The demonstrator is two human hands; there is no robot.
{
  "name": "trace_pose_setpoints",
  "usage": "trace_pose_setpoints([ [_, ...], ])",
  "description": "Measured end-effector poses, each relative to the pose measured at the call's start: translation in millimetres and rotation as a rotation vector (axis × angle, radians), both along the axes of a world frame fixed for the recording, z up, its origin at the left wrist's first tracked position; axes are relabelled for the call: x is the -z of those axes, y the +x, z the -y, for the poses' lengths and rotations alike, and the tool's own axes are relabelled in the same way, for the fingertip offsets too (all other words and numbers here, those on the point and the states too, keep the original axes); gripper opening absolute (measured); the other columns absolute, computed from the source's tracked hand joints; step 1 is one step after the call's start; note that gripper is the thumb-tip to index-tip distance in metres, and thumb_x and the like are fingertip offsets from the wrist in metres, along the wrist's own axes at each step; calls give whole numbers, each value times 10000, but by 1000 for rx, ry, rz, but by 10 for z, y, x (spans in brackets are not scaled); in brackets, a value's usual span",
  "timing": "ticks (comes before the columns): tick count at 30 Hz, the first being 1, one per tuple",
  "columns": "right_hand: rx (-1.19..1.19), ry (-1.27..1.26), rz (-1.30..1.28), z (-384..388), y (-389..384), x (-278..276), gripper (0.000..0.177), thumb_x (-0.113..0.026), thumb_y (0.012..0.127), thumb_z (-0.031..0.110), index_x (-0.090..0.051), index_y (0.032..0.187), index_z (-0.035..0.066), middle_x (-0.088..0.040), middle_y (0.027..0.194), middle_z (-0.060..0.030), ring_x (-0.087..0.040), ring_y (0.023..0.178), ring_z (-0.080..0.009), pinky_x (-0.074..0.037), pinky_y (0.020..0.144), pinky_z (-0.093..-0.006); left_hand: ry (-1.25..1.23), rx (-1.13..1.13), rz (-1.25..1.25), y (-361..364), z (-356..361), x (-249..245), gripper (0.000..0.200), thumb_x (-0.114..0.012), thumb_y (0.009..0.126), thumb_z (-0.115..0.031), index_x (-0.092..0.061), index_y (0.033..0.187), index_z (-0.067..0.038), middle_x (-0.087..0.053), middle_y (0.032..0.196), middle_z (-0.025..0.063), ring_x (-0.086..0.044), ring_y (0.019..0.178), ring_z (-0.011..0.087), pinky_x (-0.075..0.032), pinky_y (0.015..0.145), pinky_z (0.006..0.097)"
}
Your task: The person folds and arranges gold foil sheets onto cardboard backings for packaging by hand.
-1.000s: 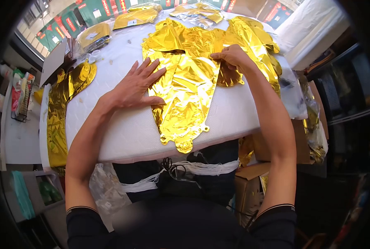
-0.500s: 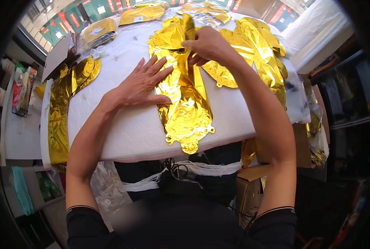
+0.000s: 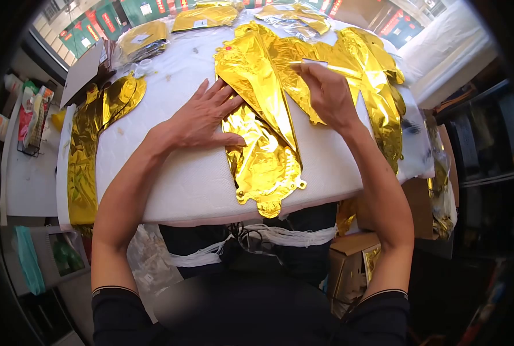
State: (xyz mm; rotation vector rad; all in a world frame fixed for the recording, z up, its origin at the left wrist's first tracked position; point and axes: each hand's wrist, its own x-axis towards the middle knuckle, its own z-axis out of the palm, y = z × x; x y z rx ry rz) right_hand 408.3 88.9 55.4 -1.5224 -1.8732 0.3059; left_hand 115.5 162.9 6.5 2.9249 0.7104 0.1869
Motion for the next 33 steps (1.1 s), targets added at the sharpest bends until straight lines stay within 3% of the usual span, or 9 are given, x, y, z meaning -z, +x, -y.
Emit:
trace_pose_setpoints([
  [3,-161,166,189,137,67,269,343,-519,1003,-20,-612,1334,-14,-652,1369,-172,-616,1297,-297,-498,1082,-374,11,6,10,14,-1,4,1030,-540,870,-794,-314,1602,-105,-276,1647,200,-154,1559,413,-100,1261,586],
  [4,-200,149,262,162,45,297,408,-540,951,-75,-615,1344,8,-600,1441,-163,-534,1384,-319,-464,1127,-386,12,4,-1,11,4,-9,1036,-542,868,-795,-308,1606,-106,-266,1654,197,-147,1562,410,-96,1261,587],
  [9,-315,224,364,17,-176,472,419,-635,969,62,-579,1382,37,-562,1473,-151,-515,1390,-341,-447,1143,-415,11,-7,-42,9,8,-34,1052,-551,863,-794,-285,1618,-110,-237,1669,193,-122,1570,401,-97,1261,589],
  [14,-250,73,385,-47,-261,529,376,-579,1015,124,-569,1380,33,-544,1496,-136,-462,1431,-342,-341,1214,-487,18,-17,-44,14,11,-25,1048,-554,864,-790,-286,1619,-113,-229,1673,195,-111,1573,397,-106,1261,586],
  [25,-330,76,422,-316,-404,396,422,-544,1043,212,-538,1429,44,-493,1536,-168,-427,1443,-379,-304,1231,-483,41,26,-8,3,12,-40,1025,-551,881,-771,-347,1573,-43,-313,1612,231,-187,1545,417,-135,1252,589],
  [33,-324,1,480,-412,-472,426,517,-558,1032,307,-510,1459,20,-448,1559,-212,-364,1477,-395,-273,1242,-469,35,-21,-34,-1,21,-7,1093,-587,871,-761,-254,1595,-12,-229,1660,243,-128,1568,410,-102,1274,546],
])
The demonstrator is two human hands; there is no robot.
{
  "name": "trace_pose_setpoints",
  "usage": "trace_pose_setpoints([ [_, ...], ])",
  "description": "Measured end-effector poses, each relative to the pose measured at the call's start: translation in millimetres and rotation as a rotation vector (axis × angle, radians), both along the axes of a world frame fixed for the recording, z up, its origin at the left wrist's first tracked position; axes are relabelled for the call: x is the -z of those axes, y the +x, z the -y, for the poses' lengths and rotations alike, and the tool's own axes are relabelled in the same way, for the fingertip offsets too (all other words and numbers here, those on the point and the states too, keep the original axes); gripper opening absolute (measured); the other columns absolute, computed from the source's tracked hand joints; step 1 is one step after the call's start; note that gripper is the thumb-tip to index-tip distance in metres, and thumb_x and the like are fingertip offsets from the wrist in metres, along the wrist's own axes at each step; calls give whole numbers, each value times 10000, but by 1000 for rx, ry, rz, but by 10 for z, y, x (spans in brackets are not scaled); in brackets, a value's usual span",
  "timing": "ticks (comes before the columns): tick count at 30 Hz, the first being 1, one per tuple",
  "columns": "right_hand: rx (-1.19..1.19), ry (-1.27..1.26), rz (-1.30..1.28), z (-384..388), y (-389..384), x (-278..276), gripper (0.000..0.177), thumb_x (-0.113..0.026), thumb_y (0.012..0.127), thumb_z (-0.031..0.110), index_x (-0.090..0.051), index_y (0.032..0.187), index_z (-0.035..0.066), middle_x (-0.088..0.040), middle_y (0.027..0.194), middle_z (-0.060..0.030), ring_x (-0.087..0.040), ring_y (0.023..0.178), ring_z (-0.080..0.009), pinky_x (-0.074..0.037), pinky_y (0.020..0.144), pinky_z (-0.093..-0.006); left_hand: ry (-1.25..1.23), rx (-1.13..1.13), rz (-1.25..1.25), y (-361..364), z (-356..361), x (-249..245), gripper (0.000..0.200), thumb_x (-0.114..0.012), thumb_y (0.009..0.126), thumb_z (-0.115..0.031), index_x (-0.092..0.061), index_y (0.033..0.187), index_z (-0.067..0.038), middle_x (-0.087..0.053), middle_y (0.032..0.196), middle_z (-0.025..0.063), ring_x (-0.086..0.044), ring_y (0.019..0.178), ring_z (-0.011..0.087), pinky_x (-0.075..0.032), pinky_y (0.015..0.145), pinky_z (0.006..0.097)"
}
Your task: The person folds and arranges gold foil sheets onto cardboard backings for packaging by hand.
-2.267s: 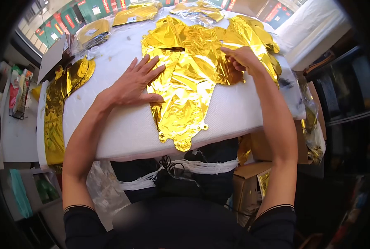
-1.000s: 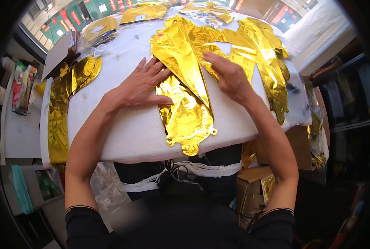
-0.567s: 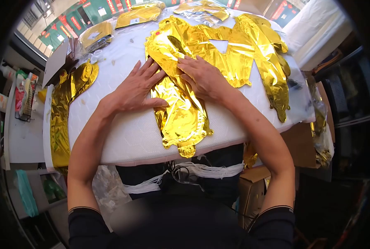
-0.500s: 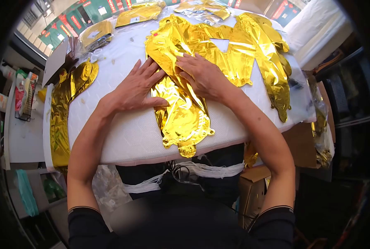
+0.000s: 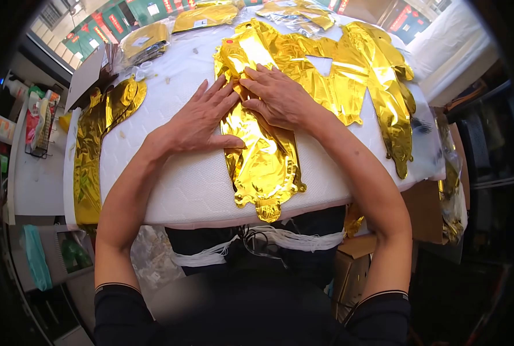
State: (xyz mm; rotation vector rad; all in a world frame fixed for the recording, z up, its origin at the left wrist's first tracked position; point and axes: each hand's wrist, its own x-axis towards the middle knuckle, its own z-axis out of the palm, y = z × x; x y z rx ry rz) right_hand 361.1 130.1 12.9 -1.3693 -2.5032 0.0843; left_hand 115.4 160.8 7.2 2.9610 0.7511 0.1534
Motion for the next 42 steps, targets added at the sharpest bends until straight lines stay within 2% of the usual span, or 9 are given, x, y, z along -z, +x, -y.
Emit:
trace_pose_setpoints([
  [7,-1,50,23,4,-10,49,529,-557,1027,320,-500,1466,31,-447,1557,-211,-375,1470,-389,-285,1235,-471,-17,-17,230,-14,26,18,1212,-677,823,-733,-133,1616,6,-150,1683,245,-110,1564,442,-134,1273,538],
  [11,-7,63,47,3,-3,68,512,-547,1036,342,-512,1441,30,-436,1570,-196,-376,1468,-392,-289,1235,-471,139,39,98,-1,57,-35,1136,-649,842,-736,-195,1629,-54,-153,1691,218,-119,1564,435,-137,1271,541],
  [14,11,86,44,20,-6,91,519,-524,1051,370,-511,1447,36,-435,1577,-182,-375,1471,-391,-285,1238,-471,17,14,37,-8,31,26,1071,-665,854,-691,-218,1641,-120,-165,1699,182,-97,1580,379,-95,1281,533],
  [17,38,69,61,19,33,75,500,-524,1057,322,-500,1466,35,-437,1576,-185,-378,1476,-375,-298,1234,-459,-3,22,28,-7,25,12,1022,-640,869,-697,-263,1632,-131,-220,1682,192,-129,1577,367,-92,1282,530],
  [19,-1,-67,-259,-26,151,108,476,-538,1052,242,-492,1484,49,-444,1578,-168,-396,1470,-361,-323,1225,-441,7,20,6,4,23,-1,1007,-640,872,-692,-279,1628,-135,-224,1681,193,-140,1574,373,-93,1282,527],
  [24,-34,46,-261,413,307,-108,459,-554,1022,105,-506,1478,75,-476,1565,-124,-419,1465,-330,-357,1211,-429,44,50,42,11,41,5,972,-561,884,-761,-371,1591,-121,-304,1633,255,-216,1549,406,-141,1266,535],
  [30,-144,-93,-58,1240,407,-118,606,-549,808,-87,-532,1409,-6,-508,1529,-172,-437,1454,-360,-309,1243,-503,18,18,-8,15,57,-46,941,-665,873,-657,-338,1611,-175,-251,1669,207,-183,1561,387,-109,1281,507],
  [36,-134,-208,-142,1851,539,-207,654,-548,725,-74,-575,1373,11,-534,1511,-175,-459,1441,-378,-326,1222,-559,51,40,34,5,32,9,954,-612,867,-740,-389,1584,-152,-300,1639,242,-216,1547,410,-140,1268,528],
  [42,-189,-128,-311,1835,631,-312,501,-537,770,-99,-671,1239,12,-679,1318,-180,-622,1277,-384,-442,1138,-540,30,52,26,-6,21,-6,1005,-625,841,-758,-369,1593,-143,-274,1652,238,-202,1553,402,-122,1273,532],
])
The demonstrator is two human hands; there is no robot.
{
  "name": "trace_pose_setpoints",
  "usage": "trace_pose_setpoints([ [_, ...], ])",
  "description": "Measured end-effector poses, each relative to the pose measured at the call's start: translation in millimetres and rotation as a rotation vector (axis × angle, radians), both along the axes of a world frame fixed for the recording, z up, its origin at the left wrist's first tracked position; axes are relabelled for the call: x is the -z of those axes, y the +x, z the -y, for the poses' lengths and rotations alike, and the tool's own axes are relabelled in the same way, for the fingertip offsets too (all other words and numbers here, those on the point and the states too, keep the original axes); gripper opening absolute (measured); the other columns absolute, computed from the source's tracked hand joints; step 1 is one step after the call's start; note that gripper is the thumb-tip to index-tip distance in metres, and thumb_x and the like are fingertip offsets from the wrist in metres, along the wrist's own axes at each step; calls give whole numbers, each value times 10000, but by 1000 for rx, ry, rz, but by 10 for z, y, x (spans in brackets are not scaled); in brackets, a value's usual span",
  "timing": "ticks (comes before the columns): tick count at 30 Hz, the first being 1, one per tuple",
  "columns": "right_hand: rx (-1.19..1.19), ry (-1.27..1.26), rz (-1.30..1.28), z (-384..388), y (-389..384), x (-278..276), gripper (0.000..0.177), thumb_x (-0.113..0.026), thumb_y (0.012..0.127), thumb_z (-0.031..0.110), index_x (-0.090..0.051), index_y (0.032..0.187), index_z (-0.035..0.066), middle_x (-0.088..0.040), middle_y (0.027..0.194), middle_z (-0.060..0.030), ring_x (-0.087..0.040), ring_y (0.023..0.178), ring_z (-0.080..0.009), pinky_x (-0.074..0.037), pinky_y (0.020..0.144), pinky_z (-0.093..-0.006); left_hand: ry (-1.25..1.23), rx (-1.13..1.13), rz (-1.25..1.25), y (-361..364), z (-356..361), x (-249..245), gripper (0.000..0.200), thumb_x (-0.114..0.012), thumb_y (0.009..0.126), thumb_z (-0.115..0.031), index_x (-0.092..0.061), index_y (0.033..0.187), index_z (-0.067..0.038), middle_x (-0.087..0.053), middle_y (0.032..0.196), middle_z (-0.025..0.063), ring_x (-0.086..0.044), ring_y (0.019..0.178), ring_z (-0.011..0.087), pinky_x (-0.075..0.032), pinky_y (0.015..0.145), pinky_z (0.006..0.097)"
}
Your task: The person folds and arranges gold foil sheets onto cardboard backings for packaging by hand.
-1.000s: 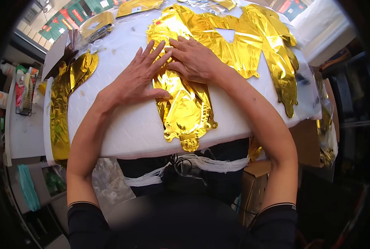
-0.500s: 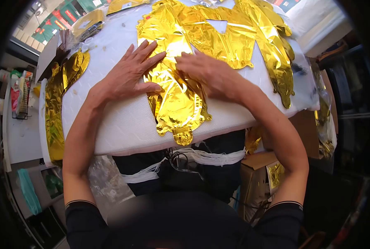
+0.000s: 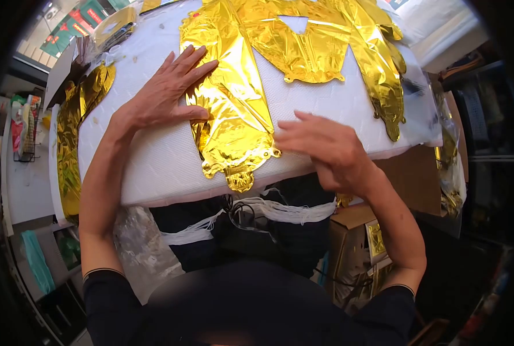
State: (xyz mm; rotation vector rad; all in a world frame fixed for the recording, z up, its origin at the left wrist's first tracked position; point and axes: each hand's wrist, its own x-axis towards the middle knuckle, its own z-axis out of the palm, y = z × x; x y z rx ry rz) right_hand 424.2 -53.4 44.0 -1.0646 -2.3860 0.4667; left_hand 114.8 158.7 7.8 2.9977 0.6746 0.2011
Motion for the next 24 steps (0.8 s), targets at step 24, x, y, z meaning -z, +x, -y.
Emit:
trace_pose_setpoints([
  [24,-145,53,108,-166,-655,-177,315,-604,842,36,-699,1143,32,-704,1272,-117,-653,1243,-308,-499,1088,-492,5,3,-18,11,1,-2,1012,-667,839,-714,-360,1594,-113,-251,1657,242,-211,1541,429,-150,1253,587],
])
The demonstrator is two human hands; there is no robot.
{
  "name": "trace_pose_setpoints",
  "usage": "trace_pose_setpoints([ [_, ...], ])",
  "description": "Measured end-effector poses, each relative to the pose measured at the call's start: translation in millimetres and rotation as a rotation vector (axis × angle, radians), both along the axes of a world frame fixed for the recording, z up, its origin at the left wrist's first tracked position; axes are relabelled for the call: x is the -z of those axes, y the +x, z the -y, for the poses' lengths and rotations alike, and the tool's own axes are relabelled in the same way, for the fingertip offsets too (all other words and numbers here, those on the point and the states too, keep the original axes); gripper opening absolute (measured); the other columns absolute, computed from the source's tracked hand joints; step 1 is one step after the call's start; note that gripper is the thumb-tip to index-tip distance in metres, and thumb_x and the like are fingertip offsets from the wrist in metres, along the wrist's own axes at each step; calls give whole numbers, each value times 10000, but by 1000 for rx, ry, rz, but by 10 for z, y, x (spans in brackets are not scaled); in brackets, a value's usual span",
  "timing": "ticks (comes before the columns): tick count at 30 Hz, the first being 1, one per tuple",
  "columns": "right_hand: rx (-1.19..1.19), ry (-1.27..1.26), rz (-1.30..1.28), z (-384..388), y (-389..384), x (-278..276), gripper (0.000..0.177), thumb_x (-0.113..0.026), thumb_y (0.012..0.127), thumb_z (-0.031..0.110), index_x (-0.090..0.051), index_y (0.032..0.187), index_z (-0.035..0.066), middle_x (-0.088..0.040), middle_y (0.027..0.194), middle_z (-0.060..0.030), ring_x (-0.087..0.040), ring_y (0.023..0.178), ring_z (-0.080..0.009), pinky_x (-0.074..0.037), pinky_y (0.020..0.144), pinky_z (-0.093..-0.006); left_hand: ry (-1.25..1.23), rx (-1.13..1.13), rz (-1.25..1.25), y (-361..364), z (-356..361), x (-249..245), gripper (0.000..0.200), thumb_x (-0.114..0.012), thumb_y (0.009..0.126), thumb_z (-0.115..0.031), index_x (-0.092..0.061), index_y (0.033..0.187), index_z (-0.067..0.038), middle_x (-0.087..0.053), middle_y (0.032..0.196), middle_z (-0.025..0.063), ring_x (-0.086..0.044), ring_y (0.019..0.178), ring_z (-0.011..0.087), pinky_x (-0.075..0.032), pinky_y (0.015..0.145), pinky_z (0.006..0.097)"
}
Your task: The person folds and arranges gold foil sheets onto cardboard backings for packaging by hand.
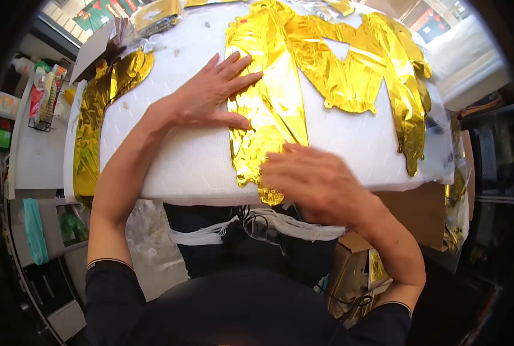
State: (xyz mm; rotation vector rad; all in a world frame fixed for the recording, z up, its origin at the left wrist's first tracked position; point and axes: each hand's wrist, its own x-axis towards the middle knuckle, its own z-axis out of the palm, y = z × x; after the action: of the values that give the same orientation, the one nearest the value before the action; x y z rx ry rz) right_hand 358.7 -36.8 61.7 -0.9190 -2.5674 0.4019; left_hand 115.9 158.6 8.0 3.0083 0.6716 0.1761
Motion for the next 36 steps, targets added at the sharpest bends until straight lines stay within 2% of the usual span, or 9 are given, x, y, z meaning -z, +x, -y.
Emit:
trace_pose_setpoints([
  [4,252,334,217,-152,442,52,332,-587,820,-37,-725,1100,76,-714,1252,-112,-661,1227,-317,-526,1060,-485,-7,1,26,-8,15,-12,1042,-575,839,-813,-386,1583,-109,-265,1651,249,-195,1553,412,-123,1269,556],
  [7,213,365,263,-244,557,164,346,-578,823,-53,-710,1125,51,-696,1288,-124,-646,1247,-319,-532,1057,-467,-23,-7,4,0,28,-29,1030,-611,843,-770,-361,1593,-109,-237,1662,244,-182,1555,412,-114,1270,560],
  [15,286,404,199,-937,386,186,437,-605,874,-20,-611,1308,19,-587,1452,-137,-562,1350,-309,-485,1109,-409,-21,-11,-39,8,19,-45,1055,-650,841,-732,-298,1617,-111,-201,1676,234,-153,1561,414,-110,1269,566],
  [17,276,389,154,-1170,297,337,469,-607,901,-8,-569,1369,19,-555,1485,-143,-510,1396,-309,-437,1151,-398,-18,-3,6,-2,18,-30,1071,-577,837,-813,-342,1600,-99,-242,1660,250,-168,1560,409,-112,1271,552],
  [22,318,245,196,-1563,314,531,495,-619,913,17,-549,1404,20,-520,1515,-152,-463,1430,-312,-376,1192,-426,-12,-3,2,4,17,-36,1083,-563,839,-820,-336,1599,-82,-244,1659,250,-168,1560,410,-126,1266,561],
  [24,324,237,201,-1621,336,552,504,-621,913,24,-543,1411,19,-516,1519,-153,-457,1433,-313,-364,1199,-432,-24,-9,-29,3,24,-51,1082,-643,831,-750,-298,1610,-83,-212,1672,237,-154,1563,411,-116,1267,565],
  [30,390,227,226,-1793,320,543,496,-616,894,28,-556,1386,6,-523,1513,-149,-477,1413,-319,-358,1199,-447,-41,-9,-22,3,35,-71,1080,-640,833,-751,-306,1605,-74,-217,1669,238,-157,1561,415,-119,1266,568],
  [33,402,236,222,-2010,297,525,496,-618,872,14,-569,1366,-6,-549,1481,-158,-527,1351,-345,-421,1141,-439,-50,-11,-26,-2,29,-71,1081,-641,831,-753,-312,1603,-72,-215,1670,238,-155,1561,417,-119,1265,572],
  [36,411,194,173,-2195,314,493,357,-572,894,30,-603,1246,-21,-604,1369,-177,-604,1203,-385,-499,1024,-455,-41,-1,-12,-6,22,-61,1082,-643,828,-753,-316,1602,-73,-212,1671,238,-153,1562,419,-121,1263,575],
])
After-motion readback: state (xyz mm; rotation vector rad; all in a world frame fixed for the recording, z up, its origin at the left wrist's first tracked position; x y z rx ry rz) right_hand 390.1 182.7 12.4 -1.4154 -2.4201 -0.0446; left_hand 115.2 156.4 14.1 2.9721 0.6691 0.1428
